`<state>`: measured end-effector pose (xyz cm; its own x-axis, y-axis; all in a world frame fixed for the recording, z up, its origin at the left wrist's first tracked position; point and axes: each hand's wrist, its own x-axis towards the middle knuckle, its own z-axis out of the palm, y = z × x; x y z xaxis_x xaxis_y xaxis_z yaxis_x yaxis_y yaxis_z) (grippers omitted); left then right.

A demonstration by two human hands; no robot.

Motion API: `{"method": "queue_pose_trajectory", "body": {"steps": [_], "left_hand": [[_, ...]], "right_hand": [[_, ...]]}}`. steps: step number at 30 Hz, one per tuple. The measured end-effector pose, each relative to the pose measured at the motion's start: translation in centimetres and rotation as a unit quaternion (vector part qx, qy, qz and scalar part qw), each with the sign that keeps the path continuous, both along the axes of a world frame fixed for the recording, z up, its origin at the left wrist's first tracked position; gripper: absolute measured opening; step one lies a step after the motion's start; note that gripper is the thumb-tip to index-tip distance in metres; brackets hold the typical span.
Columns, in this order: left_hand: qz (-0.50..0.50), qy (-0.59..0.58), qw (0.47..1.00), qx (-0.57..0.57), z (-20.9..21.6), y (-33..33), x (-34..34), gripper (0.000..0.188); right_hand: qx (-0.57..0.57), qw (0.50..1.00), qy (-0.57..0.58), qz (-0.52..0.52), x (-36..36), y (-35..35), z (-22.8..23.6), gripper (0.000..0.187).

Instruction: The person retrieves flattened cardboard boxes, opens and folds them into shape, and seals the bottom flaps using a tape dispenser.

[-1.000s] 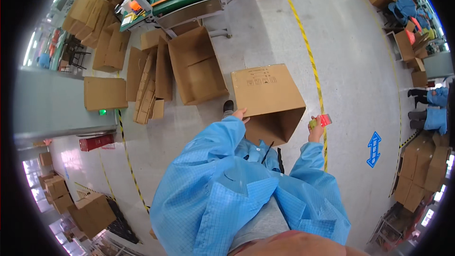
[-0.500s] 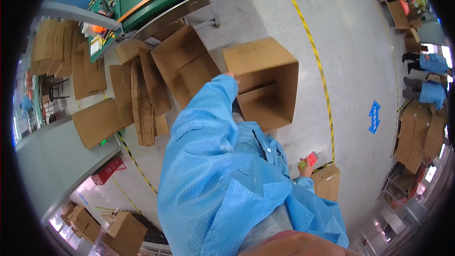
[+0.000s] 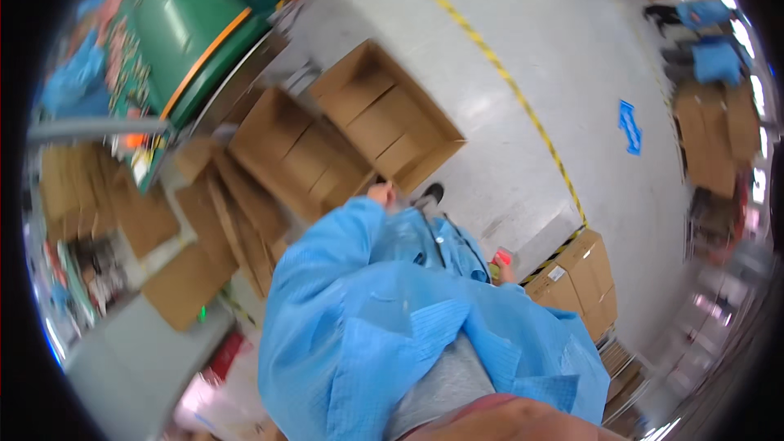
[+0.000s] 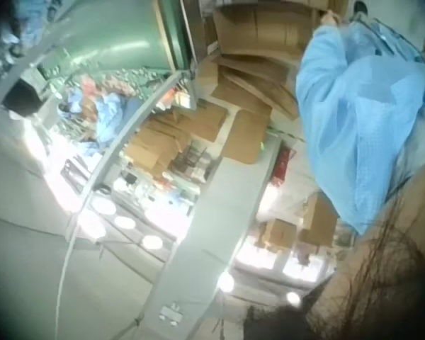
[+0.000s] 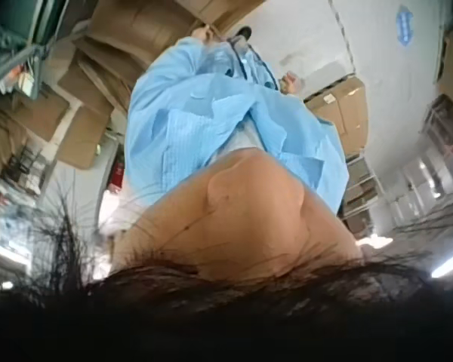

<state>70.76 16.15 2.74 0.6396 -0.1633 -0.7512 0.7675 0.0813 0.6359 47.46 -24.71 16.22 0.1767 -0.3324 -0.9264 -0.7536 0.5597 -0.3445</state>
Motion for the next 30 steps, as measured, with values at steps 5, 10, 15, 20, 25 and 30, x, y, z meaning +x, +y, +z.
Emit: {"method": "queue_pose_trajectory", "body": {"steps": [5, 10, 15, 20, 25, 30], "left_hand": [[-0.416, -0.141, 0.883, 0.165, 1.5, -4.9, -7.1, 0.032], [-0.618, -0.451, 0.605, 0.222, 3.5, -10.7, -6.3, 0.018], [-0.468, -0.232, 0.842, 0.133, 7.7, -22.7, -4.6, 0.018], [-0.534, -0.132, 0.834, 0.042, 11.5, -38.7, -14.5, 0.028], [-0.804, -0.298, 0.511, -0.068, 12.8, -55.2, -31.3, 0.033], [-0.866, -0.134, 0.459, -0.148, 14.9, -61.8, -46.2, 0.032]], "right_hand": [[-0.031, 0.998, -0.009, 0.059, 1.5, 1.2, 2.1, 0.034], [-0.122, 0.969, -0.19, 0.101, -3.5, -0.8, 5.0, 0.029], [-0.239, 0.956, -0.172, 0.0, -19.2, -4.3, 1.8, 0.039], [-0.141, 0.942, -0.086, -0.293, -35.6, -3.1, -1.5, 0.049], [-0.282, 0.714, -0.086, -0.635, -44.7, 1.0, -3.7, 0.045], [-0.255, 0.641, 0.15, -0.708, -45.8, 7.2, -4.5, 0.056]]}}
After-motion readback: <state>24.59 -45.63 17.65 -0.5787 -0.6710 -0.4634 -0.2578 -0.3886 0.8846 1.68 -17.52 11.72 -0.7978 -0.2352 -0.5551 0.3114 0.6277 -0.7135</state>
